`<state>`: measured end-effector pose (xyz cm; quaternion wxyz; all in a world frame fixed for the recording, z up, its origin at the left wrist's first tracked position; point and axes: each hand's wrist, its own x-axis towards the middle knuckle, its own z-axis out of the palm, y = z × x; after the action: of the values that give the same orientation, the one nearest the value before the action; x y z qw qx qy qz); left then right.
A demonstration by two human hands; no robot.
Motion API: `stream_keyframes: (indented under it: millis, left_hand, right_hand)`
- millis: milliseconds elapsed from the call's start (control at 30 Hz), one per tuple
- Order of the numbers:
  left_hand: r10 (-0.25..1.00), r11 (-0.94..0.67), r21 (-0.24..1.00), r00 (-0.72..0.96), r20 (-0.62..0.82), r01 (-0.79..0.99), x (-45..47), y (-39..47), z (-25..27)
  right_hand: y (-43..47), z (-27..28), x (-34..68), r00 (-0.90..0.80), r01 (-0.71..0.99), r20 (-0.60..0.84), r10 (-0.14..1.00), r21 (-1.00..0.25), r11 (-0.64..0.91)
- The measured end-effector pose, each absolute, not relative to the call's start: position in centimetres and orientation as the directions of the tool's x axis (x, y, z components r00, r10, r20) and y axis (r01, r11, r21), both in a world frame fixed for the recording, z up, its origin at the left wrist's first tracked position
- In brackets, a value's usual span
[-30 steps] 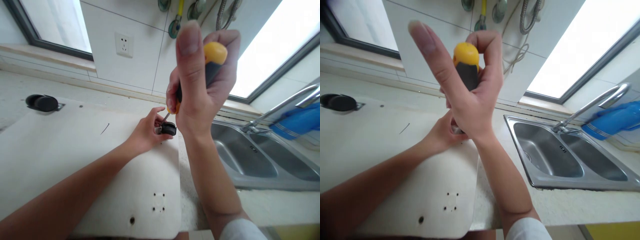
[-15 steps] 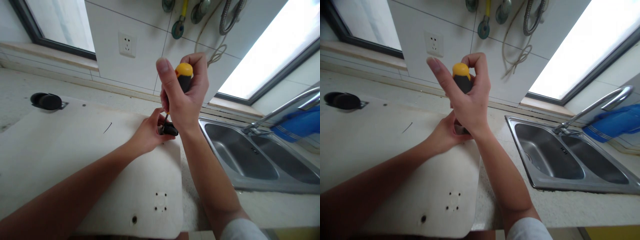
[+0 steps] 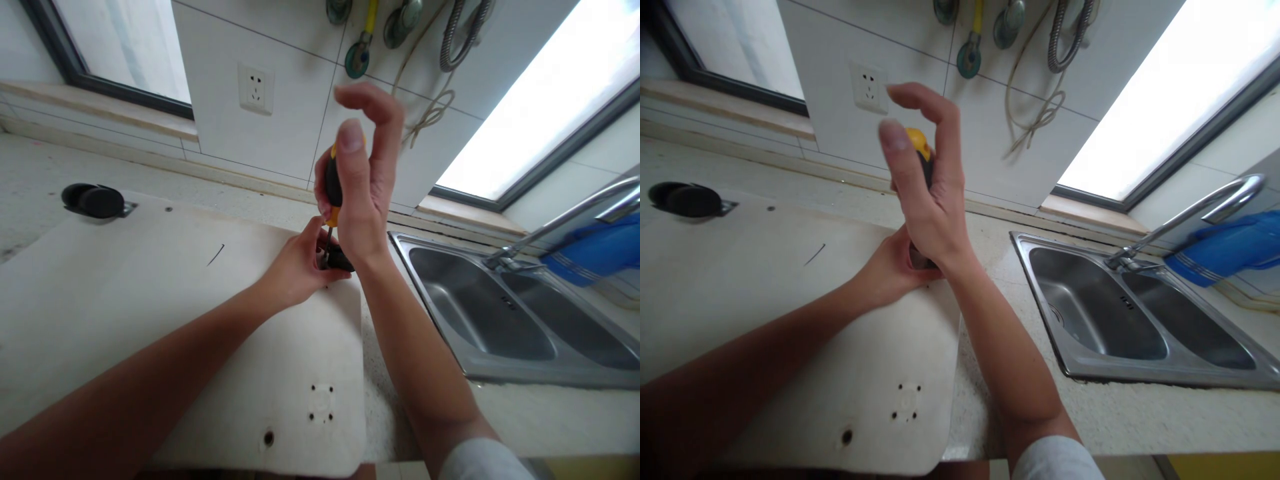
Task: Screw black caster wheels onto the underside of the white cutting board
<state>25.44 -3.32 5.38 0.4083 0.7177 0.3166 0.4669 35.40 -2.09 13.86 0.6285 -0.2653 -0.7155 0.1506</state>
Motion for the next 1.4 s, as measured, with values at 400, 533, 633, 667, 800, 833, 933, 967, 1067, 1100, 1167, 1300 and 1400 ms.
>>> stream_keyframes:
  millis: [400, 533, 633, 667, 800, 833, 933, 967, 1067, 1100, 1167, 1300, 1400]
  left_hand:
    - [0.840, -0.441, 0.895, 0.383, 0.385, 0.067, 25.4, -3.3, 5.2]
    - [0.838, -0.448, 0.889, 0.387, 0.384, 0.089, 25.4, -3.1, 5.0]
    - [0.842, -0.457, 0.882, 0.375, 0.388, 0.113, 25.5, -3.1, 4.9]
    - [0.844, -0.460, 0.879, 0.370, 0.388, 0.127, 25.5, -3.0, 4.9]
    - [0.847, -0.467, 0.869, 0.367, 0.386, 0.163, 25.5, -3.0, 5.0]
    - [0.844, -0.470, 0.868, 0.369, 0.388, 0.163, 25.5, -3.0, 5.0]
    - [0.834, -0.486, 0.863, 0.370, 0.410, 0.139, 25.5, -3.0, 5.0]
    - [0.832, -0.489, 0.862, 0.369, 0.415, 0.132, 25.5, -3.0, 4.9]
    - [0.831, -0.487, 0.863, 0.376, 0.410, 0.135, 25.5, -3.0, 4.8]
    - [0.831, -0.485, 0.864, 0.379, 0.407, 0.136, 25.5, -3.0, 4.8]
    - [0.830, -0.479, 0.869, 0.384, 0.404, 0.122, 25.5, -3.0, 4.7]
    - [0.831, -0.469, 0.878, 0.386, 0.402, 0.096, 25.5, -2.9, 4.6]
    - [0.827, -0.484, 0.869, 0.382, 0.413, 0.108, 25.5, -2.8, 4.5]
  right_hand:
    - [-3.6, 16.1, 37.8, -0.292, 0.118, 0.852, 0.434, -0.418, 0.901]
    - [-4.3, 16.7, 38.6, -0.287, 0.243, 0.850, 0.442, -0.382, 0.892]
    - [-5.4, 17.0, 38.7, -0.226, 0.476, 0.887, 0.403, -0.260, 0.840]
    - [-5.8, 17.1, 38.7, -0.231, 0.527, 0.882, 0.411, -0.242, 0.815]
    - [-6.7, 17.3, 38.5, -0.325, 0.542, 0.825, 0.462, -0.238, 0.806]
    - [-6.7, 17.2, 38.5, -0.336, 0.529, 0.833, 0.440, -0.220, 0.820]
    - [-6.2, 17.1, 38.6, -0.295, 0.556, 0.890, 0.348, -0.136, 0.820]
    - [-6.1, 17.1, 38.7, -0.282, 0.569, 0.899, 0.334, -0.124, 0.813]
    - [-5.9, 17.2, 39.1, -0.344, 0.513, 0.854, 0.391, -0.177, 0.840]
    - [-5.8, 17.3, 39.2, -0.389, 0.477, 0.827, 0.406, -0.196, 0.857]
    - [-5.8, 17.4, 39.3, -0.424, 0.458, 0.813, 0.398, -0.186, 0.869]
    - [-5.9, 17.6, 39.3, -0.285, 0.594, 0.901, 0.328, -0.103, 0.798]
    - [-6.4, 17.8, 39.4, -0.373, 0.540, 0.837, 0.401, -0.155, 0.827]
